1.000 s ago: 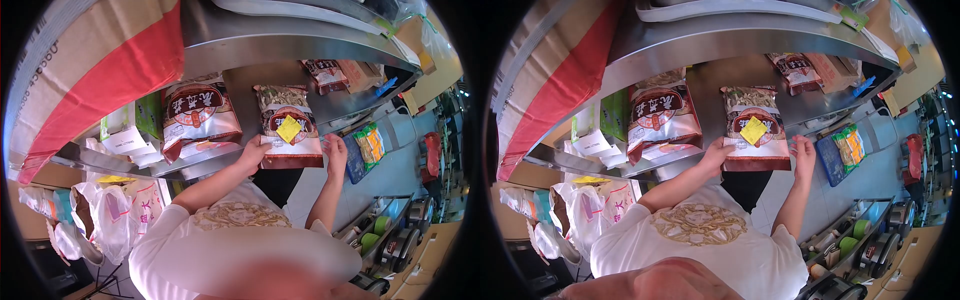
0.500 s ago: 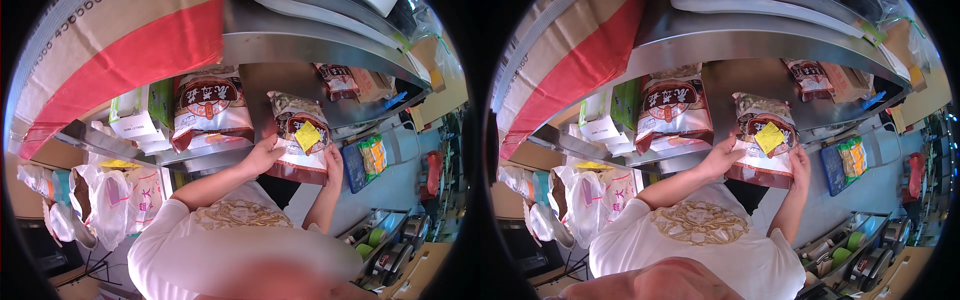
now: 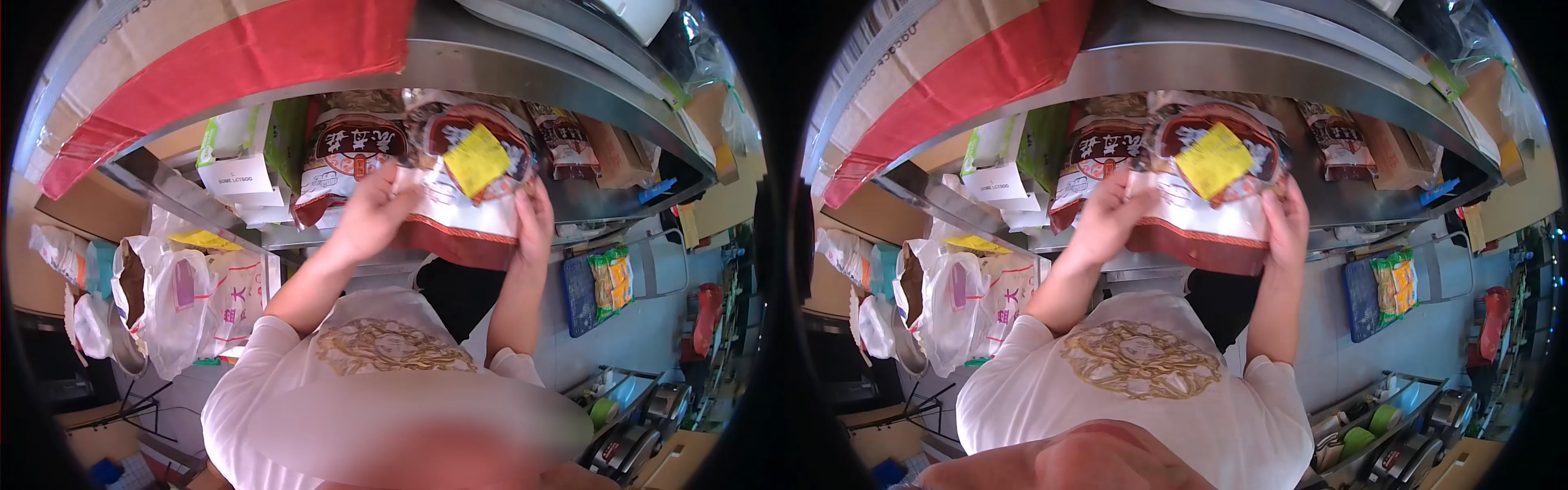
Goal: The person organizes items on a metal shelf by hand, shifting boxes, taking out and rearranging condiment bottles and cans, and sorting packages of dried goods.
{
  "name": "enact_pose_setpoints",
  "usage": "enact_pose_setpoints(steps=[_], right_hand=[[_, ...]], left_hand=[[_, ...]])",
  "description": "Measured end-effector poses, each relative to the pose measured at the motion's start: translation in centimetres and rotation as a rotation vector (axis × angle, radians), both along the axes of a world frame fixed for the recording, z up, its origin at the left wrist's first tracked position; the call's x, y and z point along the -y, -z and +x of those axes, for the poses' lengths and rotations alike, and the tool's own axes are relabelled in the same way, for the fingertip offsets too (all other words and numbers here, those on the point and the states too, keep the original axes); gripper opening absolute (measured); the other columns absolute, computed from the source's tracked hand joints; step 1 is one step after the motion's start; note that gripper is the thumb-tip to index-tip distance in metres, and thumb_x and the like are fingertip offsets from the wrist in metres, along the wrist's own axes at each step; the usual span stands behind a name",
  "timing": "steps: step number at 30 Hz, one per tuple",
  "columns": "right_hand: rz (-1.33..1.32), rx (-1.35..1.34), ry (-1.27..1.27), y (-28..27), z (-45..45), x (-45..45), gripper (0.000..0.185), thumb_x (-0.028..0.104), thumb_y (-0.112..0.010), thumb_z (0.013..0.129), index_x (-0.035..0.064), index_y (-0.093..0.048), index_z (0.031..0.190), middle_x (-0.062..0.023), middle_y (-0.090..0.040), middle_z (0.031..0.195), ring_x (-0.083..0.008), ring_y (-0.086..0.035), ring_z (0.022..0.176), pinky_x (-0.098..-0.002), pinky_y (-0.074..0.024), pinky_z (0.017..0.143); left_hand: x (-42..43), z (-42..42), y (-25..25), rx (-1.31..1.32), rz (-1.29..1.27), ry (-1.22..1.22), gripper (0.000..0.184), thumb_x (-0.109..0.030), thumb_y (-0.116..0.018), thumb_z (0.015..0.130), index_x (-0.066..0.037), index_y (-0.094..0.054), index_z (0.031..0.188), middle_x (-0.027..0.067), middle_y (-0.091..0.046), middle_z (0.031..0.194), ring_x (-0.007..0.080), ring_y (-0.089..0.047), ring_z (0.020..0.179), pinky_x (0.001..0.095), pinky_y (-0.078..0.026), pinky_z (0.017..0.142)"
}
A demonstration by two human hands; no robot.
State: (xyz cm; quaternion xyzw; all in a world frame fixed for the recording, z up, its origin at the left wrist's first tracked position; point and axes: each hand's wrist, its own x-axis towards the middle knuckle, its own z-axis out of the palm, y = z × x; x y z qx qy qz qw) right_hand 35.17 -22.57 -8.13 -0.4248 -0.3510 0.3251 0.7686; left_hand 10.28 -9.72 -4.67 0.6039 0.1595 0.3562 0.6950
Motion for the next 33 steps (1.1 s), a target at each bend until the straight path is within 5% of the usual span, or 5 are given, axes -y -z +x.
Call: enact_pose_setpoints(steps=[11,17,21,26,33], right_hand=[[-0.107,0.064,-0.307,-1.1,-5.4,-14.0,0.037,0.013,-0.068,0.104,0.0034,-0.061,0.139,-0.0060,-0.069,0.122,-0.0121,-0.066,0.106,-0.0288,-0.0535,0.092],[-0.235,0.295,-0.283,-0.5,-5.1,-15.3,0.026,0.016,-0.067,0.104,0.0021,-0.065,0.126,-0.0052,-0.072,0.114,-0.0115,-0.066,0.101,-0.0297,-0.0538,0.089],[-0.261,0.462,-0.285,-1.1,-4.7,-15.3,0.025,0.016,-0.067,0.103,0.0008,-0.064,0.124,-0.0052,-0.073,0.110,-0.0107,-0.065,0.097,-0.0284,-0.0530,0.088],[-0.209,0.537,-0.346,-1.2,-4.5,-15.6,0.028,0.016,-0.066,0.105,0.0020,-0.063,0.129,0.0009,-0.067,0.106,-0.0060,-0.058,0.093,-0.0258,-0.0508,0.082],[-0.270,0.461,-0.226,-2.0,-3.2,-13.2,0.045,0.028,-0.067,0.106,-0.0026,-0.061,0.139,-0.0072,-0.073,0.113,-0.0105,-0.066,0.094,-0.0267,-0.0548,0.079]], left_hand=[[-3.7,-6.8,-1.0,0.008,-0.139,-0.616,0.040,-0.009,-0.067,0.101,0.006,-0.056,0.136,0.0115,-0.070,0.113,0.0144,-0.069,0.098,0.0292,-0.057,0.084],[-0.3,-7.7,0.0,-0.260,0.292,-0.811,0.056,-0.010,-0.070,0.099,0.003,-0.050,0.150,0.0123,-0.069,0.121,0.0118,-0.064,0.095,0.0259,-0.053,0.077],[1.1,-7.3,-2.0,-0.618,1.048,-1.171,0.053,-0.004,-0.073,0.092,0.000,-0.059,0.142,0.0213,-0.064,0.141,0.0338,-0.064,0.122,0.0413,-0.052,0.100],[1.0,-5.7,-2.8,-0.437,1.160,-0.841,0.043,-0.004,-0.075,0.087,0.003,-0.067,0.129,0.0228,-0.064,0.141,0.0427,-0.057,0.136,0.0507,-0.044,0.113],[0.5,-3.5,-1.0,-0.581,1.149,-0.785,0.038,-0.014,-0.077,0.089,0.000,-0.070,0.123,0.0177,-0.071,0.125,0.0368,-0.066,0.120,0.0486,-0.047,0.108]])
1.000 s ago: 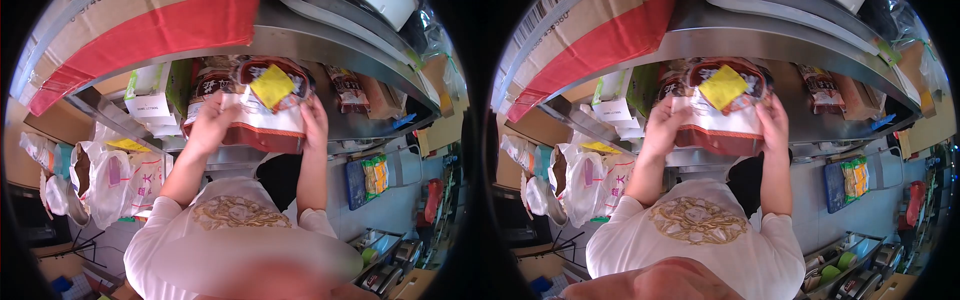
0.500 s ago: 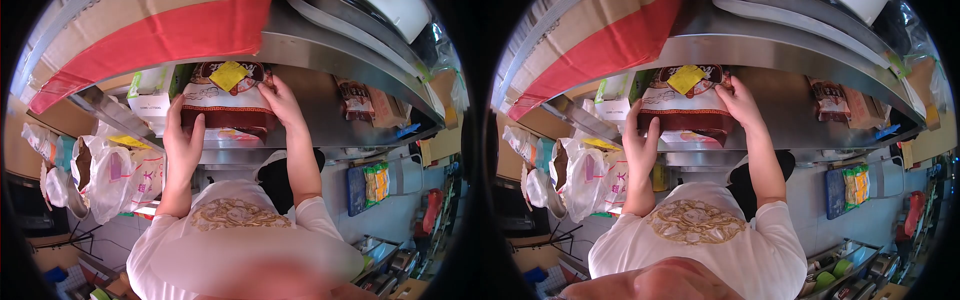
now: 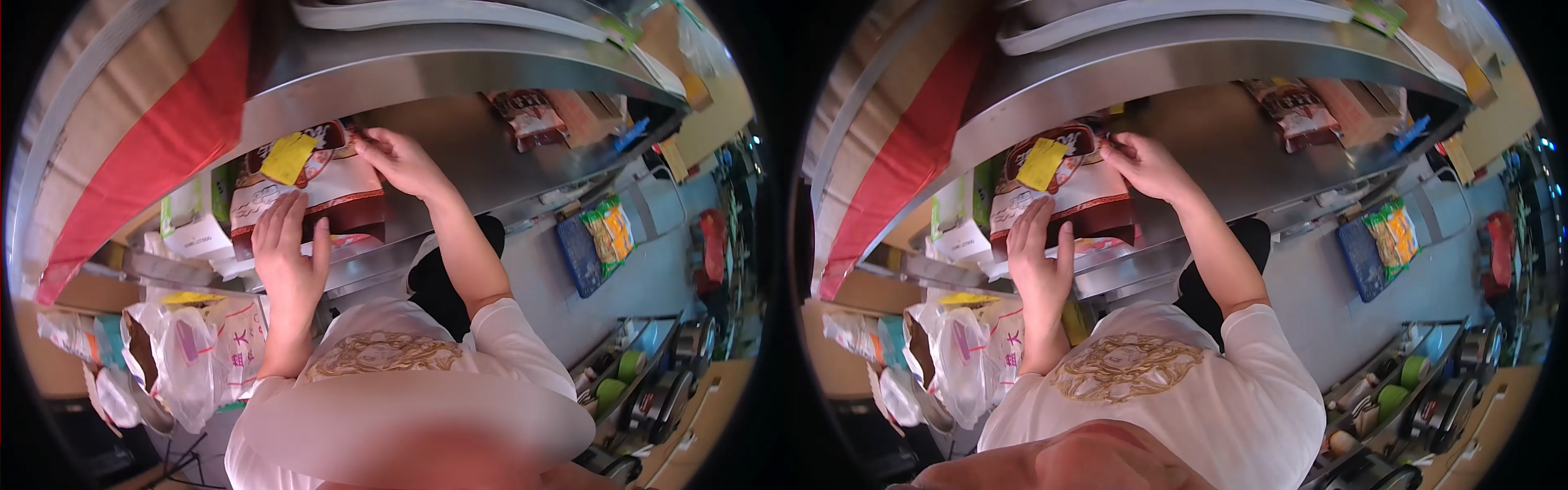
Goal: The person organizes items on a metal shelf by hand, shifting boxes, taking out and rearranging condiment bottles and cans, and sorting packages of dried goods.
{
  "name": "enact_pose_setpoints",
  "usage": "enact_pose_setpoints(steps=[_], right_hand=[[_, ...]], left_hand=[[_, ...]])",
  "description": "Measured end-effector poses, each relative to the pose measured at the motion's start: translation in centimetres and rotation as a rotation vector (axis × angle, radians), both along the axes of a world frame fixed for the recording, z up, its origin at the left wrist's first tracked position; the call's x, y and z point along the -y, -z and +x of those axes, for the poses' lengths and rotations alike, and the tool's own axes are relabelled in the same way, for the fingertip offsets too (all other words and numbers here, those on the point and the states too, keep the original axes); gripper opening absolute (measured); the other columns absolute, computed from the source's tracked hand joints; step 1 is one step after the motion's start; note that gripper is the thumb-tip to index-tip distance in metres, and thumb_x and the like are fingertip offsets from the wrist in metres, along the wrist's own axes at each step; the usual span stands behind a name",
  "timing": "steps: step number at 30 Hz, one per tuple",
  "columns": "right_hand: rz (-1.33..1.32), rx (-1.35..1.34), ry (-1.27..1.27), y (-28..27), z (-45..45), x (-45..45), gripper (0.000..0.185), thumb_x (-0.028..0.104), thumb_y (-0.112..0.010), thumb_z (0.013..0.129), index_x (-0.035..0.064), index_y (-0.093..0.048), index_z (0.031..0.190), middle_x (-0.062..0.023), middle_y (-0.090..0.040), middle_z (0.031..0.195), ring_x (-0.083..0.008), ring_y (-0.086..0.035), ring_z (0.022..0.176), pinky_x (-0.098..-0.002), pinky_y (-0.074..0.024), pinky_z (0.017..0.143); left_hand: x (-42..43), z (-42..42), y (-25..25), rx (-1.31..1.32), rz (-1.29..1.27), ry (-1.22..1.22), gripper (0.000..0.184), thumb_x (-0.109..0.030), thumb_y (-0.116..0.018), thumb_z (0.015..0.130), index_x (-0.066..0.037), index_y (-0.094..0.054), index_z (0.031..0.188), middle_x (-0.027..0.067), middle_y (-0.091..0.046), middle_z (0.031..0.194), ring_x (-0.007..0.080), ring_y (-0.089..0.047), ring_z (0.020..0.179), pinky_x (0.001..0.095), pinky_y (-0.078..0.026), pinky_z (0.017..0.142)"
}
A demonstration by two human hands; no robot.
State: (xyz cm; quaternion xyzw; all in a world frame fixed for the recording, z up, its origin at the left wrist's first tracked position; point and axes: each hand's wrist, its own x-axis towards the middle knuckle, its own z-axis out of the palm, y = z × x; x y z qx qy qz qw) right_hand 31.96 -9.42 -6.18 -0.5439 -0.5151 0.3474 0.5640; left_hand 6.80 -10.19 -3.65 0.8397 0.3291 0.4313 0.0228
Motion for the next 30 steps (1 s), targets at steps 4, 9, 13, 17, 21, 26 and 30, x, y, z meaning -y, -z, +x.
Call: enact_pose_setpoints(steps=[4,9,13,17,21,26,30], right_hand=[[-0.140,-0.154,0.179,0.9,4.4,2.8,0.046,0.034,-0.064,0.107,-0.0021,-0.063,0.136,-0.0123,-0.074,0.117,-0.0156,-0.072,0.085,-0.0280,-0.0579,0.068],[-0.060,0.244,0.764,13.6,17.7,3.3,0.038,0.029,-0.069,0.101,-0.0040,-0.071,0.120,-0.0183,-0.079,0.102,-0.0269,-0.078,0.096,-0.0358,-0.0597,0.083],[-0.260,0.586,1.011,14.8,22.8,6.6,0.039,0.028,-0.069,0.096,-0.0008,-0.072,0.122,-0.0253,-0.073,0.120,-0.0375,-0.071,0.113,-0.0444,-0.0557,0.099],[-0.447,0.925,1.126,16.3,25.9,8.3,0.047,0.032,-0.067,0.095,0.0041,-0.069,0.132,-0.0277,-0.059,0.145,-0.0437,-0.059,0.131,-0.0506,-0.0473,0.111],[-0.585,1.132,1.033,17.1,28.2,8.5,0.049,0.032,-0.061,0.098,-0.0020,-0.065,0.134,-0.0279,-0.044,0.159,-0.0449,-0.051,0.140,-0.0505,-0.0410,0.117],[-0.621,1.083,0.961,17.4,28.6,7.4,0.052,0.031,-0.059,0.100,-0.0072,-0.061,0.135,-0.0278,-0.051,0.154,-0.0407,-0.050,0.142,-0.0453,-0.0401,0.118],[-0.570,1.074,0.929,15.0,23.7,7.5,0.048,0.026,-0.062,0.097,-0.0087,-0.063,0.130,-0.0273,-0.059,0.144,-0.0396,-0.060,0.129,-0.0473,-0.0475,0.110]], left_hand=[[0.2,0.2,-0.4,0.041,0.006,0.027,0.033,-0.006,-0.072,0.092,0.002,-0.070,0.123,0.0195,-0.072,0.124,0.0381,-0.067,0.119,0.0471,-0.049,0.106],[1.2,0.8,-0.4,0.185,0.049,0.276,0.024,0.002,-0.066,0.090,0.004,-0.070,0.114,0.0206,-0.073,0.115,0.0396,-0.070,0.112,0.0471,-0.054,0.100],[2.7,2.0,0.2,0.253,-0.040,0.698,0.015,0.003,-0.066,0.086,0.003,-0.070,0.101,0.0174,-0.075,0.097,0.0348,-0.076,0.093,0.0437,-0.061,0.088],[3.7,3.4,0.7,0.205,-0.083,0.846,0.013,0.002,-0.070,0.084,0.001,-0.072,0.097,0.0147,-0.076,0.096,0.0324,-0.077,0.092,0.0405,-0.062,0.082],[4.5,4.1,2.0,0.153,-0.160,0.885,0.012,0.002,-0.073,0.083,0.001,-0.074,0.095,0.0135,-0.076,0.096,0.0319,-0.077,0.092,0.0394,-0.062,0.079],[4.4,4.6,3.2,0.152,-0.213,0.888,0.012,0.003,-0.073,0.083,0.001,-0.073,0.095,0.0141,-0.076,0.095,0.0322,-0.076,0.091,0.0392,-0.062,0.078],[4.1,5.2,4.4,0.141,-0.346,0.922,0.012,0.002,-0.072,0.086,0.001,-0.074,0.097,0.0142,-0.076,0.097,0.0317,-0.076,0.090,0.0391,-0.061,0.078]])
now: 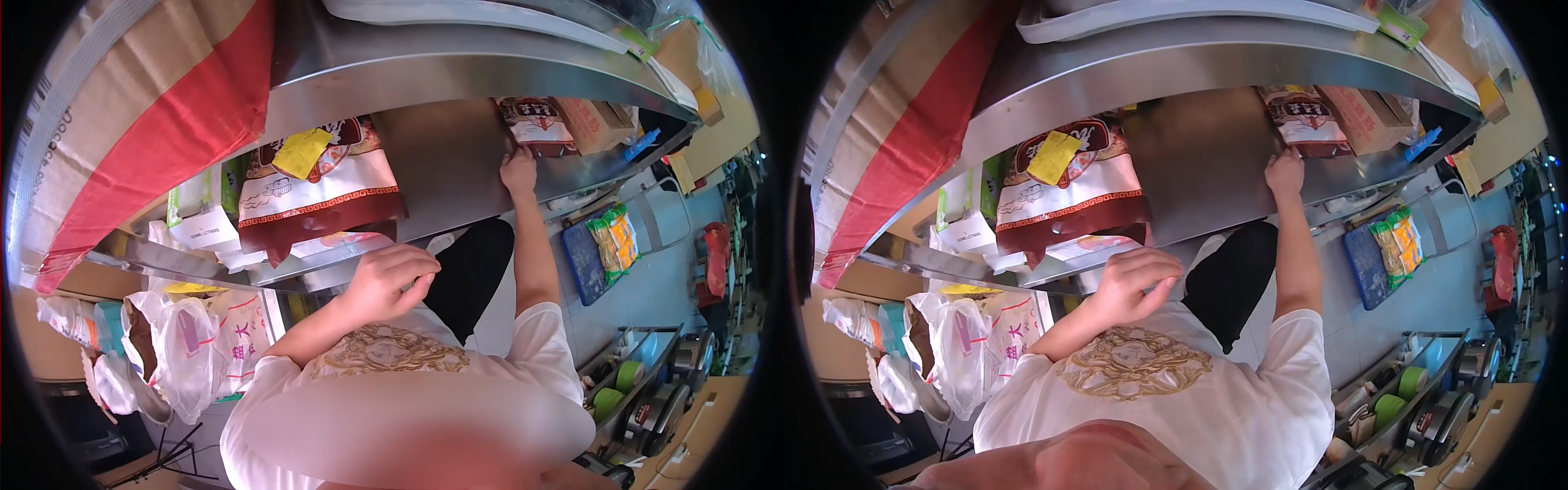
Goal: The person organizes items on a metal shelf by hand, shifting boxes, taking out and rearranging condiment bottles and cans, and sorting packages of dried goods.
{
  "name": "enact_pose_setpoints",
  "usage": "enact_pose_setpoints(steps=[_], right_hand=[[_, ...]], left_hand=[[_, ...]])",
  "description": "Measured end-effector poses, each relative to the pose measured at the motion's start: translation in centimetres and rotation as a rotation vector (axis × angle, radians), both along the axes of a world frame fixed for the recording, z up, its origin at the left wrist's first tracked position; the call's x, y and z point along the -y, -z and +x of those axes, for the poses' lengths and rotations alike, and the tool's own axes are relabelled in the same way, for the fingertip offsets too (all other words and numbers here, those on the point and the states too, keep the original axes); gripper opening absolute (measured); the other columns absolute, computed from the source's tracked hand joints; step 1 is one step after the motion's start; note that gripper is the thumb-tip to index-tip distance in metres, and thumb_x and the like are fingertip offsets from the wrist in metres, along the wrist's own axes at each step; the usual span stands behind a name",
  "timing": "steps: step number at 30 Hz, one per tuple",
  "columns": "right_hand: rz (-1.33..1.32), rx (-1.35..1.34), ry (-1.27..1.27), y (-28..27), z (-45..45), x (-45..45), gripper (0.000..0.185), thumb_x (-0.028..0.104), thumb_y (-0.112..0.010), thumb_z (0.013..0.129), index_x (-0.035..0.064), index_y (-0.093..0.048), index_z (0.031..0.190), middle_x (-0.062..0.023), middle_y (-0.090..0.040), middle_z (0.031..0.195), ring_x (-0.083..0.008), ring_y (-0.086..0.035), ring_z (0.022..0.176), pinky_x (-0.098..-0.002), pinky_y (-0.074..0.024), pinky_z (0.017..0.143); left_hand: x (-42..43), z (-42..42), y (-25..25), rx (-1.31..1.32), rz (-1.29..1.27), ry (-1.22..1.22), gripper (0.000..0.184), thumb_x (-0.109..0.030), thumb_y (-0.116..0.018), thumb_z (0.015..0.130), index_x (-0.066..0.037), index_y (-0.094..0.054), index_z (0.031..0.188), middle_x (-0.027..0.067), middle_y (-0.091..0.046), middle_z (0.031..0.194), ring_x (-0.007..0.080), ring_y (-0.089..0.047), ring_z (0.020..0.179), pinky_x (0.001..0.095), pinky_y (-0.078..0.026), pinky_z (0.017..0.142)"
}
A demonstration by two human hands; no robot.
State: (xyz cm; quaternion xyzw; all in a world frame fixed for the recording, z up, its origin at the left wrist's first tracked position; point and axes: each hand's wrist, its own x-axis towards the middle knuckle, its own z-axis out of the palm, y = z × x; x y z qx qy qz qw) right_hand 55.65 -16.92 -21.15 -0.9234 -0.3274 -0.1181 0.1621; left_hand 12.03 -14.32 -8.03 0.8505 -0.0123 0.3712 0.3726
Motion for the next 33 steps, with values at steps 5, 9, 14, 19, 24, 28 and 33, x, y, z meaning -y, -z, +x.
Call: enact_pose_setpoints(steps=[5,9,14,19,24,28,33], right_hand=[[0.114,0.116,-0.147,1.1,-4.8,0.7,0.041,0.023,-0.062,0.097,-0.0073,-0.065,0.123,-0.0266,-0.064,0.134,-0.0425,-0.065,0.116,-0.0492,-0.0514,0.103],[0.219,0.093,-0.223,0.6,-9.6,1.9,0.036,0.021,-0.063,0.097,-0.0059,-0.067,0.121,-0.0261,-0.067,0.127,-0.0439,-0.066,0.111,-0.0497,-0.0529,0.101],[0.267,0.046,-0.269,-0.8,-15.5,4.1,0.030,0.016,-0.063,0.097,-0.0052,-0.069,0.117,-0.0249,-0.070,0.120,-0.0445,-0.069,0.103,-0.0494,-0.0559,0.094],[0.344,-0.072,-0.340,-2.6,-20.7,6.4,0.024,0.013,-0.064,0.097,-0.0053,-0.071,0.111,-0.0237,-0.072,0.117,-0.0420,-0.069,0.105,-0.0479,-0.0561,0.094],[0.362,-0.165,-0.403,-4.5,-25.6,8.9,0.022,0.013,-0.065,0.096,-0.0047,-0.073,0.107,-0.0226,-0.074,0.112,-0.0406,-0.071,0.100,-0.0470,-0.0580,0.088],[0.352,-0.274,-0.495,-5.9,-28.9,10.7,0.021,0.013,-0.066,0.096,-0.0044,-0.073,0.105,-0.0222,-0.074,0.112,-0.0399,-0.072,0.099,-0.0463,-0.0585,0.087],[0.388,-0.350,-0.624,-6.9,-32.0,12.0,0.021,0.015,-0.067,0.097,-0.0023,-0.074,0.106,-0.0192,-0.074,0.107,-0.0382,-0.071,0.098,-0.0466,-0.0582,0.088]], left_hand=[[0.3,1.6,2.2,-0.182,-0.146,0.131,0.020,-0.005,-0.070,0.092,-0.002,-0.073,0.112,0.0140,-0.075,0.108,0.0317,-0.074,0.097,0.0396,-0.060,0.084],[1.0,3.2,4.8,-0.288,-0.272,0.182,0.035,-0.009,-0.069,0.096,-0.003,-0.065,0.130,0.0159,-0.069,0.127,0.0323,-0.071,0.111,0.0397,-0.058,0.093],[1.4,5.3,8.6,-0.368,-0.482,0.155,0.049,-0.014,-0.065,0.102,-0.001,-0.049,0.147,0.0195,-0.058,0.146,0.0310,-0.063,0.129,0.0398,-0.054,0.104],[0.9,7.8,13.3,-0.405,-0.974,0.119,0.054,-0.032,-0.055,0.111,0.003,-0.042,0.151,0.0194,-0.056,0.148,0.0272,-0.056,0.139,0.0406,-0.051,0.110],[0.3,8.2,13.4,-0.356,-1.449,0.176,0.059,-0.047,-0.049,0.112,0.000,-0.046,0.148,0.0148,-0.057,0.145,0.0256,-0.060,0.132,0.0411,-0.052,0.108],[0.1,7.7,12.0,-0.346,-1.578,0.132,0.059,-0.047,-0.055,0.110,0.000,-0.048,0.144,0.0132,-0.061,0.136,0.0233,-0.064,0.120,0.0393,-0.056,0.099],[-0.3,7.6,10.1,-0.278,-1.676,0.128,0.058,-0.040,-0.064,0.107,0.002,-0.046,0.143,0.0134,-0.067,0.130,0.0245,-0.069,0.114,0.0398,-0.058,0.094]])
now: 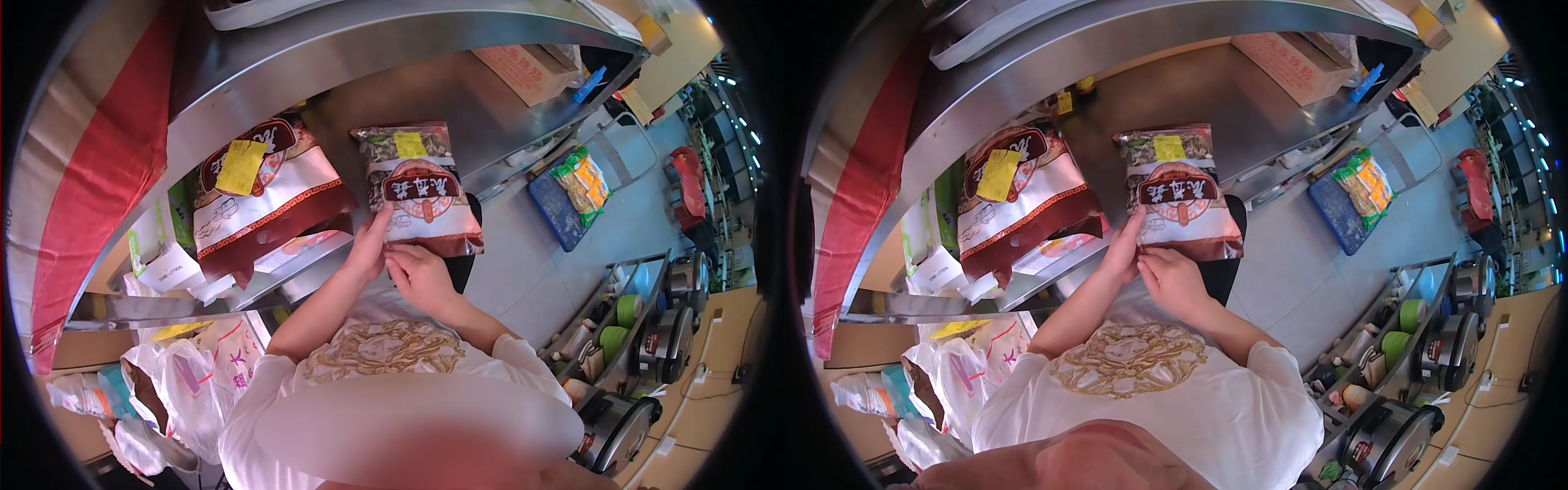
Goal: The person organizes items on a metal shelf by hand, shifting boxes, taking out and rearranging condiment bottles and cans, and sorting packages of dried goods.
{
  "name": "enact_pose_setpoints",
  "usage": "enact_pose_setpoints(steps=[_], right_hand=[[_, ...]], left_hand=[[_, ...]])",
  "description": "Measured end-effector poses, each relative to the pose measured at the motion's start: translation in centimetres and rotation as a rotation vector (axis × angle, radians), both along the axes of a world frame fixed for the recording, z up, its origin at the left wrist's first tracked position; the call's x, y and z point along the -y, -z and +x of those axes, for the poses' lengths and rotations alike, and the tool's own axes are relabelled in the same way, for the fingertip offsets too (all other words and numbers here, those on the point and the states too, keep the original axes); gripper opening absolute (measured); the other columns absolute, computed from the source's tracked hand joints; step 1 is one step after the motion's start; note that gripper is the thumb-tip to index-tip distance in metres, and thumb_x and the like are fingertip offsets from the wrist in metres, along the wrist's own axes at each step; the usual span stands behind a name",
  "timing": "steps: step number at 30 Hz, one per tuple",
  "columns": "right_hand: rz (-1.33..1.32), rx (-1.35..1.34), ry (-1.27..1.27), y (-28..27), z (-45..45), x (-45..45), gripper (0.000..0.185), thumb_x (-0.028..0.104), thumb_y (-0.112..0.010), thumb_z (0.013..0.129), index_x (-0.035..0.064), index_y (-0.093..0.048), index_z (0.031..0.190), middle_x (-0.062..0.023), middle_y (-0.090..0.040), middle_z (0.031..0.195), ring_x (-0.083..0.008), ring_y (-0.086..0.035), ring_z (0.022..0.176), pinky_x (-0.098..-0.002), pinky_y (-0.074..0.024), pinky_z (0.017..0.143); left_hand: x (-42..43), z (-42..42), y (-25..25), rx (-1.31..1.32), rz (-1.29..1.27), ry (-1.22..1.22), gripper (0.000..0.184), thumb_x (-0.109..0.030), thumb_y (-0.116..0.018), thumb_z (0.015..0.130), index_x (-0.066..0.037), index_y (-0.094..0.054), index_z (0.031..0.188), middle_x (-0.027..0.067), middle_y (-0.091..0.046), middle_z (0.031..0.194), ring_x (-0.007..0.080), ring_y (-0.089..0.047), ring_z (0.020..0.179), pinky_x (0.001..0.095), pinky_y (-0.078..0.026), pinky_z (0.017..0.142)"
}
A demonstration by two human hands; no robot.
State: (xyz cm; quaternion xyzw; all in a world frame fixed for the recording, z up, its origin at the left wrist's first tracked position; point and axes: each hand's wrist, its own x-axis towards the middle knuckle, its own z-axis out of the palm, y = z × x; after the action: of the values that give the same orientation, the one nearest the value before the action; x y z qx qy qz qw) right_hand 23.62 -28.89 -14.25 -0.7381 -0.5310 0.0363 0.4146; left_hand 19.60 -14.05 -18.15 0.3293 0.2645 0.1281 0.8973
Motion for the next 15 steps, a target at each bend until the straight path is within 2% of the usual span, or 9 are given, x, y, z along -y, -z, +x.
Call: enact_pose_setpoints(steps=[1,2,5,7,8,9,10,12,15], right_hand=[[-0.016,-0.027,-0.029,-0.1,-0.3,0.2,0.021,0.015,-0.067,0.097,-0.0020,-0.074,0.106,-0.0187,-0.074,0.106,-0.0381,-0.071,0.098,-0.0466,-0.0582,0.088],[0.011,-0.015,-0.042,0.0,-0.5,0.3,0.021,0.016,-0.068,0.097,-0.0007,-0.074,0.108,-0.0179,-0.074,0.106,-0.0378,-0.071,0.096,-0.0449,-0.0583,0.086],[-0.129,-0.262,-0.181,-1.3,1.6,1.3,0.022,0.017,-0.070,0.097,-0.0008,-0.073,0.110,-0.0180,-0.075,0.101,-0.0343,-0.073,0.087,-0.0414,-0.0583,0.079],[-0.005,-0.319,0.004,-1.2,3.5,1.8,0.022,0.016,-0.072,0.098,-0.0016,-0.073,0.110,-0.0170,-0.076,0.092,-0.0260,-0.074,0.075,-0.0375,-0.0573,0.070],[0.056,-0.351,0.139,-0.7,4.9,2.2,0.017,0.015,-0.070,0.099,-0.0006,-0.074,0.106,-0.0152,-0.077,0.094,-0.0274,-0.075,0.081,-0.0379,-0.0581,0.074],[0.181,-0.204,0.231,0.0,6.8,2.4,0.016,0.014,-0.068,0.100,-0.0003,-0.073,0.103,-0.0160,-0.077,0.101,-0.0292,-0.075,0.090,-0.0380,-0.0583,0.081],[0.265,-0.138,0.333,0.5,8.3,2.5,0.015,0.013,-0.067,0.100,0.0002,-0.071,0.105,-0.0198,-0.075,0.114,-0.0320,-0.073,0.103,-0.0387,-0.0575,0.087],[0.165,0.023,0.581,0.4,10.0,3.4,0.025,0.015,-0.068,0.101,-0.0015,-0.068,0.120,-0.0229,-0.071,0.126,-0.0331,-0.071,0.111,-0.0382,-0.0563,0.092],[-0.003,-0.457,0.624,2.2,11.4,4.7,0.038,0.018,-0.069,0.102,-0.0050,-0.062,0.132,-0.0232,-0.069,0.130,-0.0303,-0.069,0.115,-0.0375,-0.0549,0.097]], left_hand=[[0.0,-0.2,-0.9,-0.034,-0.003,-0.004,0.057,-0.037,-0.065,0.106,0.002,-0.046,0.143,0.0138,-0.067,0.130,0.0247,-0.069,0.114,0.0399,-0.059,0.094],[-0.1,-0.3,-0.7,-0.019,-0.007,-0.004,0.055,-0.029,-0.068,0.105,0.001,-0.045,0.144,0.0155,-0.066,0.131,0.0253,-0.070,0.115,0.0405,-0.059,0.095],[0.3,-0.9,-1.3,0.041,0.003,-0.001,0.052,-0.025,-0.069,0.103,0.000,-0.046,0.143,0.0155,-0.066,0.131,0.0256,-0.070,0.115,0.0416,-0.059,0.095],[0.3,-1.0,-0.1,0.059,0.007,0.018,0.048,-0.024,-0.070,0.102,-0.003,-0.048,0.140,0.0137,-0.068,0.127,0.0240,-0.072,0.109,0.0414,-0.061,0.092],[0.2,-1.1,0.6,0.069,0.009,0.023,0.046,-0.024,-0.071,0.102,-0.004,-0.049,0.138,0.0128,-0.068,0.125,0.0232,-0.073,0.106,0.0413,-0.062,0.091],[0.3,-1.2,0.5,0.043,0.049,0.024,0.046,-0.024,-0.071,0.102,-0.005,-0.048,0.137,0.0117,-0.068,0.123,0.0228,-0.073,0.105,0.0414,-0.062,0.091],[0.4,-1.4,0.5,0.014,0.088,0.020,0.045,-0.024,-0.070,0.102,-0.006,-0.047,0.137,0.0106,-0.068,0.121,0.0225,-0.073,0.104,0.0415,-0.062,0.092],[0.7,-1.7,0.4,0.001,0.125,0.020,0.045,-0.022,-0.071,0.102,-0.008,-0.045,0.135,0.0094,-0.067,0.119,0.0215,-0.072,0.105,0.0409,-0.062,0.093],[1.3,-1.9,0.2,0.050,0.113,0.036,0.047,-0.018,-0.073,0.100,-0.009,-0.042,0.133,0.0091,-0.063,0.121,0.0195,-0.068,0.112,0.0388,-0.060,0.094]])
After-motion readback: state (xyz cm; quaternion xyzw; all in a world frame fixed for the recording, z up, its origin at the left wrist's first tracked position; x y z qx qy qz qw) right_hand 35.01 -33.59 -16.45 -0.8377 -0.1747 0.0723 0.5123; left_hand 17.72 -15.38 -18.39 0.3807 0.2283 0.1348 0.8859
